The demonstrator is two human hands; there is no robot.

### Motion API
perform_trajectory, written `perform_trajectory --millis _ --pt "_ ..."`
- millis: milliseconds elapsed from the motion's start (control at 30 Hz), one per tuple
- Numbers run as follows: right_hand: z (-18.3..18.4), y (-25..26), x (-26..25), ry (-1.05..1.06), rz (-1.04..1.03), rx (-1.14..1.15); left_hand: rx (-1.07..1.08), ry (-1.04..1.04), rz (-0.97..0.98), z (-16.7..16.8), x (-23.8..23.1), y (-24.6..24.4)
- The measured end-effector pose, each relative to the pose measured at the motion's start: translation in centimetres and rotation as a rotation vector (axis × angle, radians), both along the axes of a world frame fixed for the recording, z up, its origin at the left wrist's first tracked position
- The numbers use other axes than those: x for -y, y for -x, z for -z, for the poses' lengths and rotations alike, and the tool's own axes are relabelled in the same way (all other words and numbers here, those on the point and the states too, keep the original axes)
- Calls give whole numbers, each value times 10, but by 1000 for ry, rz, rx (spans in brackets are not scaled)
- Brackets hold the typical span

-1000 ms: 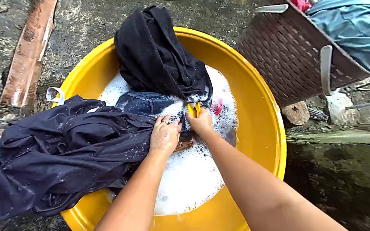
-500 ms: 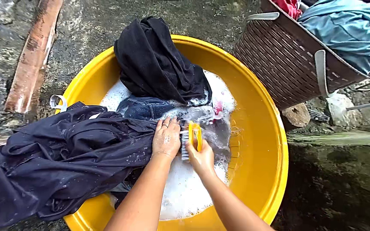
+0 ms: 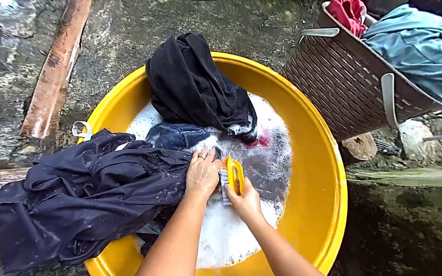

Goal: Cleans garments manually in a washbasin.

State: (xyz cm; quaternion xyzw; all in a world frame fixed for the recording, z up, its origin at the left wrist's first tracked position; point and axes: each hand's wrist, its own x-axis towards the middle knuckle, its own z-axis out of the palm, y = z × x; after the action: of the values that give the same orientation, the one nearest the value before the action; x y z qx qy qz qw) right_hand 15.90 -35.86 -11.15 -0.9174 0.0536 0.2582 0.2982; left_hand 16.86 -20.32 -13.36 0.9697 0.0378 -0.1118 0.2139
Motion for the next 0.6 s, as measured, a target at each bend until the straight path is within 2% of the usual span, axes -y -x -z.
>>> perform_trajectory --millis 67,167,233,333,400,467,533,600 --pt "1 3 21 59 47 65 1 -21 -24 0 1 -2" --pt "3 -8 47 135 463 164 97 74 -71 1 1 6" --pt "8 -14 54 203 629 68 149 78 -88 -3 3 15" --pt "4 -12 32 145 495 -115 -105 27 -36 -19 5 13" --pt "-3 -3 15 -56 330 -96 -228 10 49 -21 2 13" --pt "-9 5 13 -224 221 -62 -224 27 68 -24 2 16" --pt "-19 10 21 -232 314 -37 -198 79 -21 -34 7 19" --pt "-23 14 39 -103 408 -38 -249 135 -122 -50 17 26"
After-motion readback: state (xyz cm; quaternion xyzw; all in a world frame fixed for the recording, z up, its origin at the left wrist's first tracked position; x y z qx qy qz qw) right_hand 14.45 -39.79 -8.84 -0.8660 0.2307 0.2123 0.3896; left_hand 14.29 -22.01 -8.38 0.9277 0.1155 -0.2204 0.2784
